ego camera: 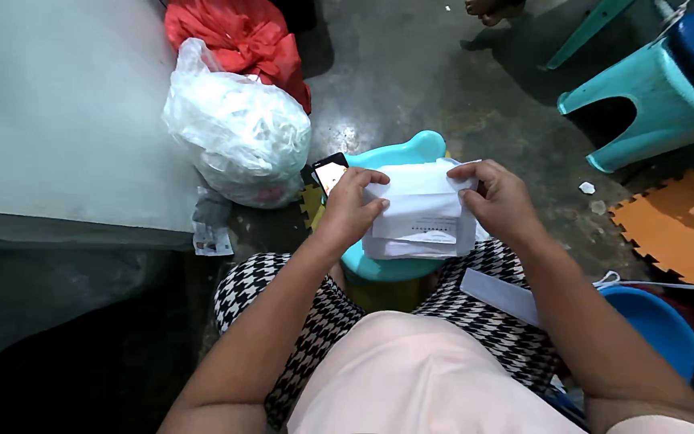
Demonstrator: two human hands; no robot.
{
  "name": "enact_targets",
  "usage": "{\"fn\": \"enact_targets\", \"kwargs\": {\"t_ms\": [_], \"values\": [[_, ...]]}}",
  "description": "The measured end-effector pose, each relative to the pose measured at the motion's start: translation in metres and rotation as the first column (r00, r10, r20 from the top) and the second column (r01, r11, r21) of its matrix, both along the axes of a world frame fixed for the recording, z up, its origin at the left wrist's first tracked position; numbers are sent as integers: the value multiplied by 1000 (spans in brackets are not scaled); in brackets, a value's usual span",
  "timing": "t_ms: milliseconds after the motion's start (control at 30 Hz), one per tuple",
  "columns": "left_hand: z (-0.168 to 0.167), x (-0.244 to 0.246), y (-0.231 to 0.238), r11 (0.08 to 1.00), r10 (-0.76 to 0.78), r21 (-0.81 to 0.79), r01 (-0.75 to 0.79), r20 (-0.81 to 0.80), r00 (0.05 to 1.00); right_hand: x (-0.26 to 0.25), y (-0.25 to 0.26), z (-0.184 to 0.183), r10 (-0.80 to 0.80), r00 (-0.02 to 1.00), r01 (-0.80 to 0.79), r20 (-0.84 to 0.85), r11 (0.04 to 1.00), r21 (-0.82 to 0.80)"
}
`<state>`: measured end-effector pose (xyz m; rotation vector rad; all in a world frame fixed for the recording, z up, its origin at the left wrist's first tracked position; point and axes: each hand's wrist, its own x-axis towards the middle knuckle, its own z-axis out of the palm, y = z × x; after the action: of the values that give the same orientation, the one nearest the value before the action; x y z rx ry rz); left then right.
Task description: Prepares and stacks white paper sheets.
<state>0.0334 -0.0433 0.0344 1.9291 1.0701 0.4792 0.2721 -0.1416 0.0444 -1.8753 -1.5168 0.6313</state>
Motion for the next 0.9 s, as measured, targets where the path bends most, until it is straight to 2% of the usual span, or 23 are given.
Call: {"fn": "enact_targets", "kwargs": {"t_ms": [200, 433, 900], "values": [[-4, 17, 31, 1000, -3, 3, 3, -129, 992, 8, 30, -8, 1, 999, 3, 33, 992, -125], [-12, 19, 48, 988, -71, -150, 40, -203, 977, 14, 42, -19, 57, 996, -39, 64, 965, -261], [-17, 16, 52, 978, -71, -206, 27, -209, 975, 19, 47, -22, 86, 994, -63, 66, 956, -285]]}}
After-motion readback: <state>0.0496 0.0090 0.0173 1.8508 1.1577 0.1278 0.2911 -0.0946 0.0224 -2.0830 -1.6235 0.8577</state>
